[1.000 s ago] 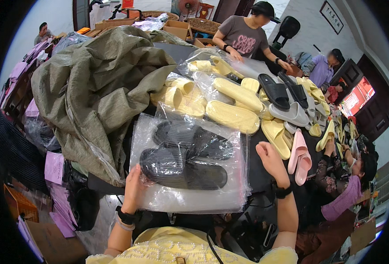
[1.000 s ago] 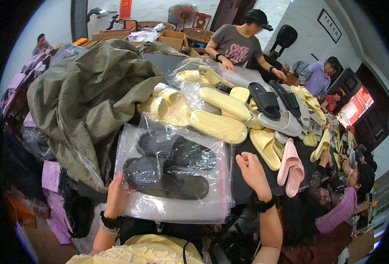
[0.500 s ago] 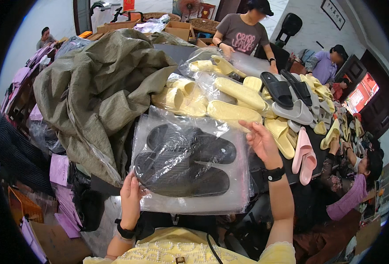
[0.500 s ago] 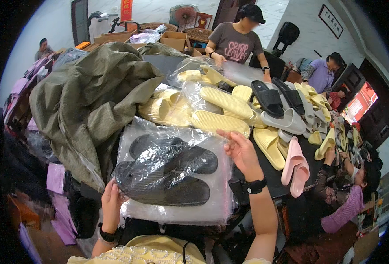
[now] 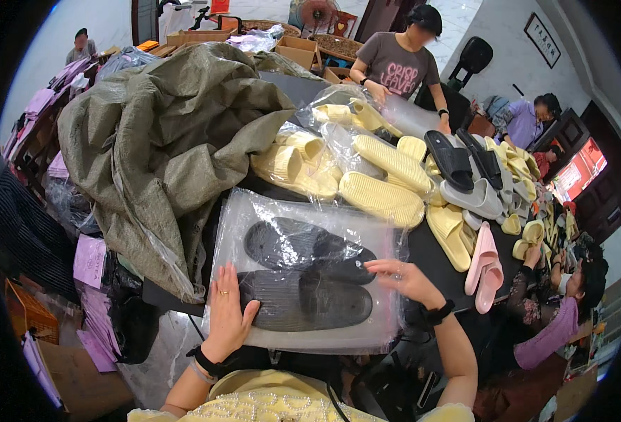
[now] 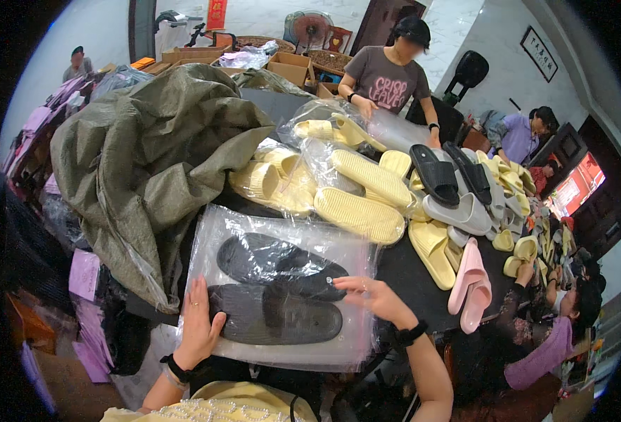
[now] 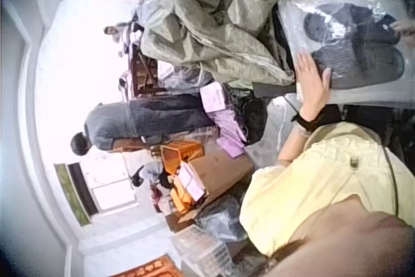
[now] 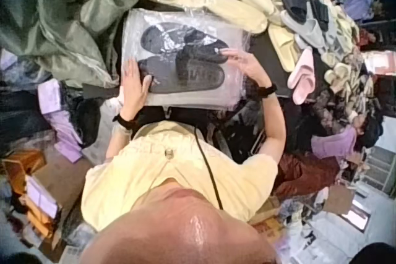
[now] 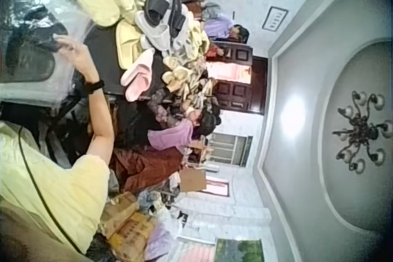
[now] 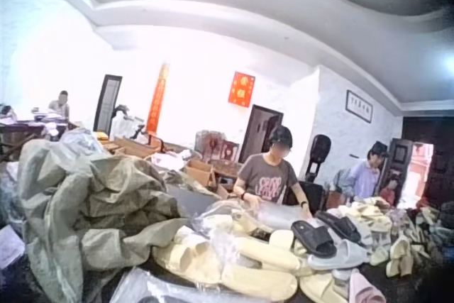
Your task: The recorder is packing pairs of shoes into clear plastic bags in a manufacturing or distribution setting.
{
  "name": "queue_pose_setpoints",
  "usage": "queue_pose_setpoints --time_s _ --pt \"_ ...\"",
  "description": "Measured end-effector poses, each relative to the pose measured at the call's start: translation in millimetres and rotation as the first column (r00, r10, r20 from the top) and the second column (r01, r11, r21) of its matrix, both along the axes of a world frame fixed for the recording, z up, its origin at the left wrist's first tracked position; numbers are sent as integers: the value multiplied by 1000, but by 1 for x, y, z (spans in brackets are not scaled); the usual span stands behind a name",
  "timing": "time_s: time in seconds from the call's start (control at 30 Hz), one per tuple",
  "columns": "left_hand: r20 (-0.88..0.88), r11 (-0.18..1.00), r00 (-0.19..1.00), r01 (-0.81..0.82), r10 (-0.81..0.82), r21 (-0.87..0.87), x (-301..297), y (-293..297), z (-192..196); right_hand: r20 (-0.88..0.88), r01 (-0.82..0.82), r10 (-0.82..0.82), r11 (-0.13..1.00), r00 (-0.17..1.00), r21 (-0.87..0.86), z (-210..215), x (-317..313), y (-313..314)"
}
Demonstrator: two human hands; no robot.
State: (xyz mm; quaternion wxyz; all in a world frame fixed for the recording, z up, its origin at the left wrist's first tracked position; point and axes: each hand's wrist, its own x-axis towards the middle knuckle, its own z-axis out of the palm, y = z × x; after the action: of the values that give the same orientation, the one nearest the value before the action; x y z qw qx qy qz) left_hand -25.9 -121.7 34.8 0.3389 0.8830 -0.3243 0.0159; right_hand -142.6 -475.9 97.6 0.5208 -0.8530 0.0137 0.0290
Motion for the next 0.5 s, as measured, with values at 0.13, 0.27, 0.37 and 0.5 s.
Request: queue_pose_setpoints --time_s 0.13,0.27,0.37,0.5 --pt "-2 1000 1000 5 -5 21 4 -1 -21 15 -312 402 731 915 -607 1 38 24" --pt "-22 999 1000 -7 8 32 5 -5 -19 -24 -413 529 633 848 -654 -5 85 65" --pt "-17 1000 1000 -6 7 9 6 -7 -19 -148 -397 429 580 891 -712 -38 118 86" --pt "61 998 998 -22 19 53 2 0 -14 -174 -402 399 610 900 -683 -36 136 105"
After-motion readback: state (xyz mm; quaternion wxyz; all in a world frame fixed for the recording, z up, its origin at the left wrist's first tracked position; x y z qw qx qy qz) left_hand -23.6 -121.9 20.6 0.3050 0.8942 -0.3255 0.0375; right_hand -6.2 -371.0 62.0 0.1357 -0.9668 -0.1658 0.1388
